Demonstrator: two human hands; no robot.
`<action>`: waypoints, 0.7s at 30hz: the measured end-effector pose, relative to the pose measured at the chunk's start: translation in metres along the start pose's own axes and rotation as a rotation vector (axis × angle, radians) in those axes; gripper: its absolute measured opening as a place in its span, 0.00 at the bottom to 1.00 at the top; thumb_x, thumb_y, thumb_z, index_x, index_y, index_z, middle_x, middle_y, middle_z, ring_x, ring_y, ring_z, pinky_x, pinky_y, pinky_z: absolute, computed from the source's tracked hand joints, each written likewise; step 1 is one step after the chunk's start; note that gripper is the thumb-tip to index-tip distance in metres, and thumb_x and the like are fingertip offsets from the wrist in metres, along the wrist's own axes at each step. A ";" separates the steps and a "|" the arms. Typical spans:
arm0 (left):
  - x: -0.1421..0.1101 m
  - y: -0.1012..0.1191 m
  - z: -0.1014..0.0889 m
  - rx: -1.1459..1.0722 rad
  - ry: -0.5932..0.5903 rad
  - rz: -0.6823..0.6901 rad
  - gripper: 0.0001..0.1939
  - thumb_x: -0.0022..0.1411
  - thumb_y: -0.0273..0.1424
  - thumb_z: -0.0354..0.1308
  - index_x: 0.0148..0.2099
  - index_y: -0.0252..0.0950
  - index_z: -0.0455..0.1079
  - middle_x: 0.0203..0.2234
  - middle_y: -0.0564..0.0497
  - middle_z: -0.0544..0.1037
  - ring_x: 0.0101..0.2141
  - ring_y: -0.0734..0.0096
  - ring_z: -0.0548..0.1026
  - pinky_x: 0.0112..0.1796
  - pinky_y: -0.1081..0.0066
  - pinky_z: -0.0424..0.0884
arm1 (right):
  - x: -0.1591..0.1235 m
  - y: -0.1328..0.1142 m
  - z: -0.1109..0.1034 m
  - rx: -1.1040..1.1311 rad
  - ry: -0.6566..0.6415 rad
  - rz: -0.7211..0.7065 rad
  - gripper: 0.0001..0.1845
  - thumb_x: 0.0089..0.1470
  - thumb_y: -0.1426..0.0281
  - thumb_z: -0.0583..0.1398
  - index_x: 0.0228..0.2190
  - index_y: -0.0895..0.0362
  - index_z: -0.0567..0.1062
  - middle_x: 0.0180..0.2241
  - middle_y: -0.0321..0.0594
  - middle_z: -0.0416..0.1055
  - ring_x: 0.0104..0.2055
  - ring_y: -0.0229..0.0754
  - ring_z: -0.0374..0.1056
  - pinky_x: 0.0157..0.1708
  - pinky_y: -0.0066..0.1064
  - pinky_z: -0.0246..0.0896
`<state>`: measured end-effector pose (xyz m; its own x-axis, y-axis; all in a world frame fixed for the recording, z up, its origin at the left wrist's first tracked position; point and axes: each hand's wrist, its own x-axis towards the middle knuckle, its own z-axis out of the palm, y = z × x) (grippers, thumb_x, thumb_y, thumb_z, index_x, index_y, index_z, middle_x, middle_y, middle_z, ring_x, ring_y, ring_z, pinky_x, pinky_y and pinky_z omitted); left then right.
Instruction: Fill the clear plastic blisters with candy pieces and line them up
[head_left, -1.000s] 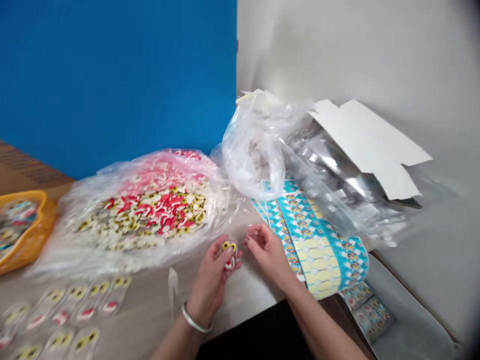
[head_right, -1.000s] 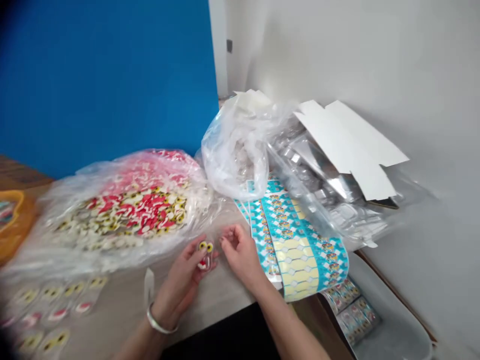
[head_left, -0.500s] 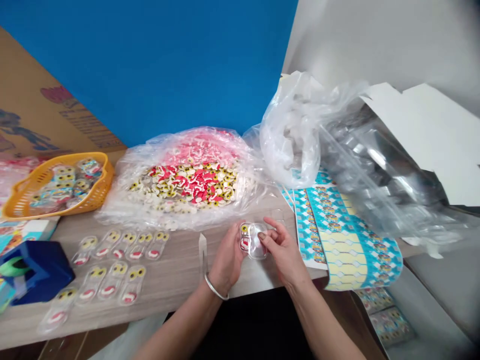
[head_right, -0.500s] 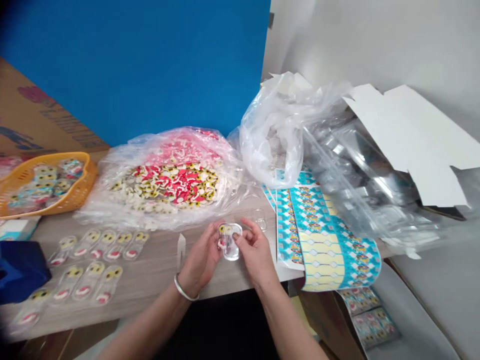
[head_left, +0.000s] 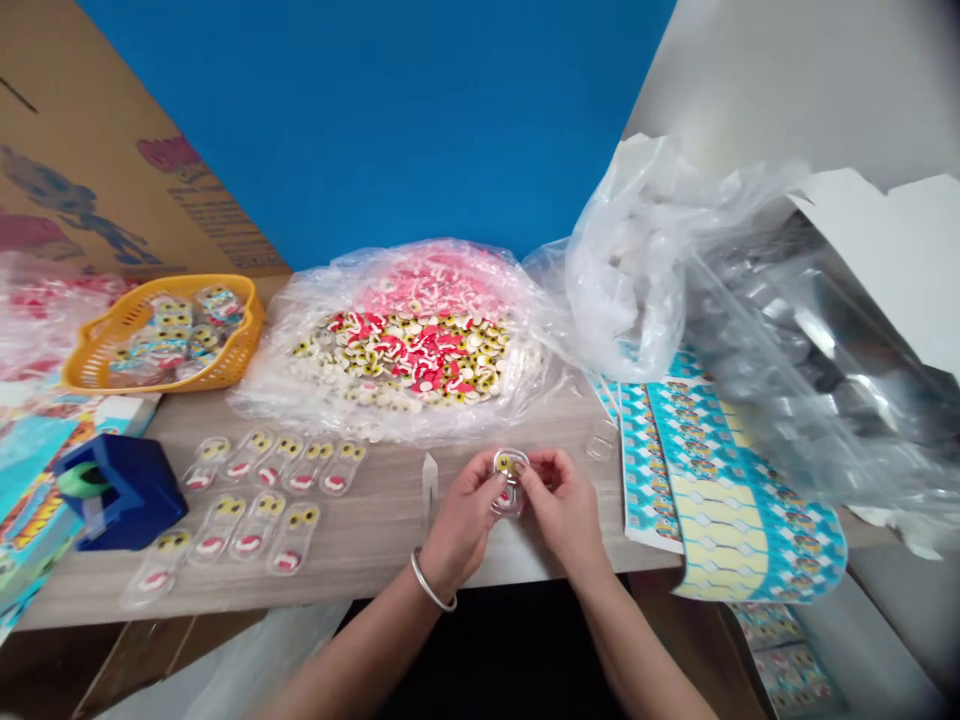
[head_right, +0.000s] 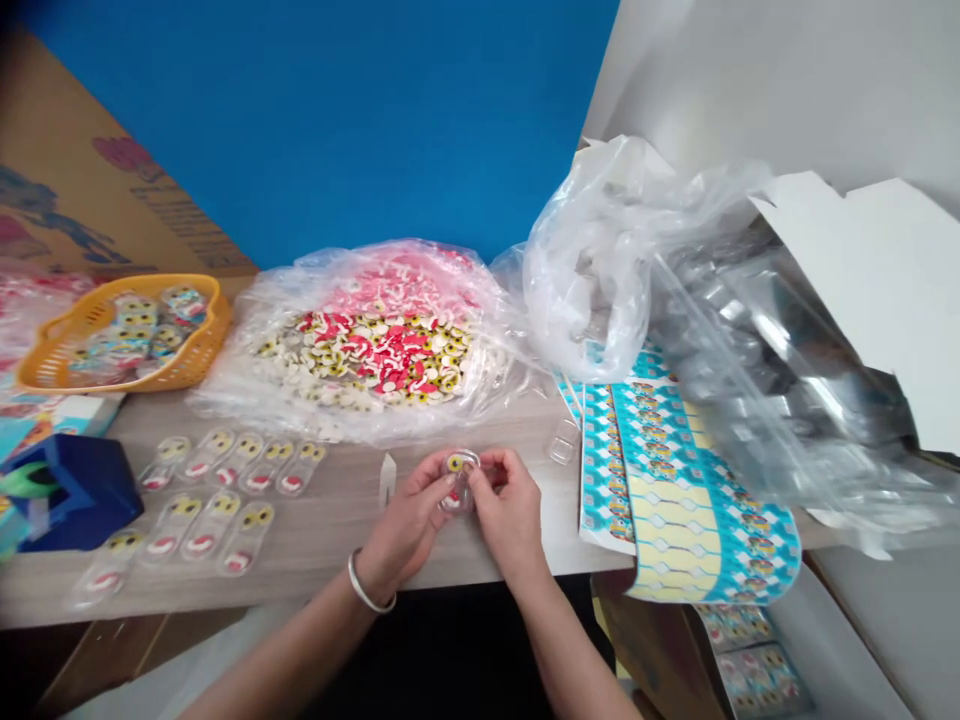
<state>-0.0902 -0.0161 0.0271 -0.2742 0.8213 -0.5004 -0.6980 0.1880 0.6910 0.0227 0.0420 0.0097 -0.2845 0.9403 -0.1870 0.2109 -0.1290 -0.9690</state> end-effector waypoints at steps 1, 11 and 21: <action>-0.002 0.000 -0.006 0.017 0.021 0.027 0.14 0.53 0.32 0.67 0.44 0.36 0.77 0.36 0.48 0.80 0.35 0.70 0.75 0.36 0.71 0.69 | 0.000 0.002 0.004 0.069 -0.059 0.033 0.15 0.52 0.59 0.65 0.36 0.55 0.73 0.31 0.38 0.75 0.30 0.42 0.70 0.31 0.33 0.66; -0.051 0.026 -0.105 0.664 0.538 0.550 0.20 0.51 0.27 0.69 0.48 0.43 0.77 0.49 0.43 0.77 0.51 0.55 0.73 0.56 0.60 0.65 | 0.000 0.014 0.123 -0.014 -0.358 -0.045 0.09 0.52 0.71 0.59 0.38 0.55 0.71 0.31 0.37 0.75 0.31 0.41 0.71 0.35 0.34 0.67; -0.030 0.034 -0.149 1.452 0.386 0.734 0.14 0.64 0.33 0.57 0.50 0.39 0.75 0.50 0.38 0.77 0.50 0.46 0.73 0.55 0.49 0.62 | -0.003 -0.027 0.139 -0.701 -0.337 -0.370 0.08 0.62 0.68 0.58 0.42 0.56 0.75 0.42 0.45 0.75 0.41 0.46 0.71 0.39 0.35 0.66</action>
<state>-0.2041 -0.1147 -0.0124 -0.5330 0.8249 0.1882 0.7343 0.3404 0.5874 -0.1123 -0.0014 0.0144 -0.6880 0.7253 -0.0242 0.5471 0.4965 -0.6739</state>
